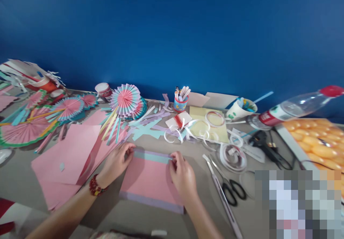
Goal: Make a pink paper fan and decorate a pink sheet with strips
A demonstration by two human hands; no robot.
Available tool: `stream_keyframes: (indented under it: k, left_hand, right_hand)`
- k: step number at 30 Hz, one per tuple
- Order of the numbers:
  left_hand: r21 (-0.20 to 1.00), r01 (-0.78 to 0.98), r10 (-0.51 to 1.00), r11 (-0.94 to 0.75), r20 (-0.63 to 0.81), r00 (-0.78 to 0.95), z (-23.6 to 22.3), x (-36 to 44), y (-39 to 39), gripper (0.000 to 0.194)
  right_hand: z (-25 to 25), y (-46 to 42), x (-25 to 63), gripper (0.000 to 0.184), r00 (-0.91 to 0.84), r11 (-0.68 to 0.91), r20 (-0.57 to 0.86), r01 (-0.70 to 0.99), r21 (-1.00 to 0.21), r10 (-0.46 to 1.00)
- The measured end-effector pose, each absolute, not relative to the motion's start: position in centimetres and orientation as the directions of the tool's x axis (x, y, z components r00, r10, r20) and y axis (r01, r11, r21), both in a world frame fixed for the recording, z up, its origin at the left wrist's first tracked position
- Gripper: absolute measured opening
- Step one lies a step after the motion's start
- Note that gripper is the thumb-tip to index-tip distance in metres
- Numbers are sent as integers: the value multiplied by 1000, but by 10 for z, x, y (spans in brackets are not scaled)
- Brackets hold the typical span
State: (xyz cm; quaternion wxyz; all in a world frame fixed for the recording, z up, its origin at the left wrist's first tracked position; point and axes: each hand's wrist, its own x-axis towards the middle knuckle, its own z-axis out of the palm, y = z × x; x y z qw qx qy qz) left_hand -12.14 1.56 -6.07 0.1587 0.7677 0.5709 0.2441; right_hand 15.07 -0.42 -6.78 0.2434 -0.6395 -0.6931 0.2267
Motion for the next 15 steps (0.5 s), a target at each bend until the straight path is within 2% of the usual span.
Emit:
stream_keyframes:
  k: [4, 10, 13, 15]
  left_hand:
    - [537, 798, 961, -274, 178, 210, -64, -123, 15, 24]
    - [622, 752, 976, -216, 143, 161, -65, -132, 17, 22]
    - [622, 753, 977, -214, 151, 152, -57, -133, 16, 20]
    - [582, 773, 968, -252, 156, 198, -48, -131, 13, 19]
  right_hand:
    - [-68, -4, 150, 12, -64, 93, 69, 789, -608, 996]
    - [-64, -4, 149, 13, -50, 123, 133, 769, -628, 990]
    - [-63, -4, 148, 13, -61, 113, 102, 761, -638, 993]
    - [-61, -4, 148, 13, -80, 109, 75, 756, -645, 994]
